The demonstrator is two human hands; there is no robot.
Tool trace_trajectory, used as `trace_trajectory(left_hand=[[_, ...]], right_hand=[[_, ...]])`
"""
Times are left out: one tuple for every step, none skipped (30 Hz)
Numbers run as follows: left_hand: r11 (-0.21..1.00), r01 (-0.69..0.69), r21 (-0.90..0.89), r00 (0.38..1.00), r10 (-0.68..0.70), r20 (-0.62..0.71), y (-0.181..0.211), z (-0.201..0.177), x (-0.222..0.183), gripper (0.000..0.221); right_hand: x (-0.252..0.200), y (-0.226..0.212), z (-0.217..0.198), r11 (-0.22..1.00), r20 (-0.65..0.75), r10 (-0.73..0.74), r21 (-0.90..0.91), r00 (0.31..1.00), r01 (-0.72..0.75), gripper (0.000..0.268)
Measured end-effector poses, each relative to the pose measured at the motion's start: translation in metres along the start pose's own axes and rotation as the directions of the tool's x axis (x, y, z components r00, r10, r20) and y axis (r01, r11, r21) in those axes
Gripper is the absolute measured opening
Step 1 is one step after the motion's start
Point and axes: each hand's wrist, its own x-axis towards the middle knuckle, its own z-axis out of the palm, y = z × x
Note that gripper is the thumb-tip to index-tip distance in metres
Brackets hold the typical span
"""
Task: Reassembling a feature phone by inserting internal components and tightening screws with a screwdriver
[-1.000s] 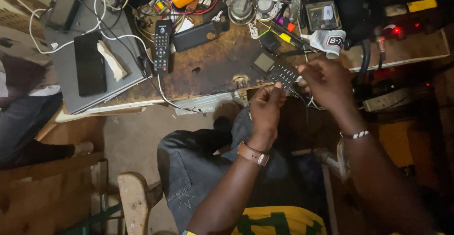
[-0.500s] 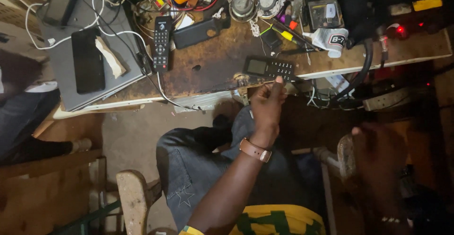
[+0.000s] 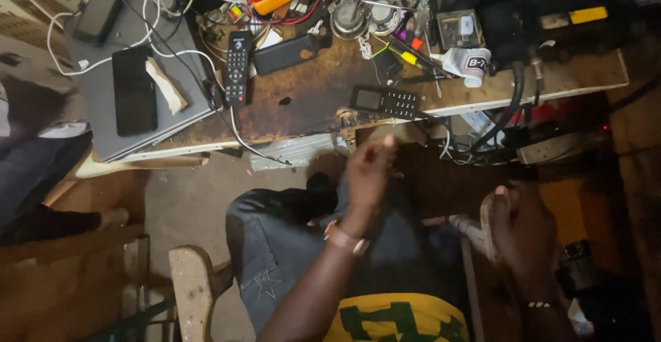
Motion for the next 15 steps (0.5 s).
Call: trace_trajectory(left_hand=[[1.0,-0.003,-0.004,1.0,0.003,0.001,0.001,-0.016,-0.009,0.031],[0.999,-0.016,0.031,1.0,0.016,0.012,0.001,-0.032,-0.017,0.028],[0.997,-0.029,0.066,0.999,0.028,0.024,0.0,-0.048,-0.024,0.027],[0.997,-0.033,0.065,0.999,0.031,0.028,-0.01,-0.068,-0.03,0.027],[0.992,-0.057,0.111,0.998,0.06,-0.017,-0.019,-0.089,-0.035,0.024],[0.984,-0.082,0.157,0.994,0.092,-0.06,-0.029,-0.11,-0.039,0.02],[0.984,-0.087,0.156,0.994,0.097,-0.056,-0.041,-0.133,-0.044,0.02],[0.971,-0.077,0.228,0.981,0.114,-0.154,-0.052,-0.157,-0.049,0.017],[0.953,-0.058,0.297,0.959,0.136,-0.25,-0.064,-0.182,-0.055,0.015],[0.953,-0.06,0.298,0.958,0.138,-0.25,-0.071,-0.203,-0.059,0.015],[0.915,-0.031,0.403,0.952,0.149,-0.266,-0.078,-0.224,-0.064,0.016],[0.866,0.002,0.501,0.945,0.163,-0.284,-0.085,-0.246,-0.069,0.018],[0.866,0.002,0.501,0.943,0.164,-0.288,-0.074,-0.244,-0.076,0.018],[0.894,0.108,0.435,0.932,0.061,-0.357,-0.065,-0.241,-0.083,0.022],[0.908,0.211,0.361,0.908,-0.046,-0.417,-0.055,-0.238,-0.089,0.027]], right_hand=[[0.001,0.005,0.003,1.0,-0.004,-0.002,-0.001,1.0,0.002,0.037],[0.002,0.01,0.006,0.998,-0.05,-0.064,0.009,0.997,0.064,0.035],[0.003,0.016,0.01,0.992,-0.097,-0.124,0.016,0.988,0.127,0.034],[0.005,0.023,0.014,0.992,-0.101,-0.123,0.016,0.987,0.125,0.034],[0.006,0.031,0.019,0.986,-0.121,-0.164,-0.011,0.979,0.164,0.032],[0.008,0.038,0.024,0.979,-0.141,-0.206,-0.039,0.968,0.202,0.03],[0.005,0.03,0.019,0.979,-0.147,-0.204,-0.038,0.968,0.201,0.03],[0.001,0.021,0.015,0.985,-0.13,-0.173,-0.028,0.976,0.171,0.031],[-0.003,0.011,0.011,0.99,-0.113,-0.142,-0.018,0.983,0.14,0.032],[0.0,0.024,0.018,0.99,-0.114,-0.142,-0.016,0.983,0.141,0.032],[0.003,0.036,0.025,0.972,-0.174,-0.234,-0.041,0.956,0.231,0.028],[0.007,0.047,0.033,0.945,-0.229,-0.328,-0.07,0.916,0.32,0.024],[0.005,0.044,0.031,0.943,-0.228,-0.331,-0.069,0.915,0.324,0.024],[0.004,0.042,0.029,0.948,-0.202,-0.315,-0.106,0.927,0.299,0.028],[0.004,0.039,0.027,0.951,-0.176,-0.297,-0.145,0.939,0.273,0.033]])
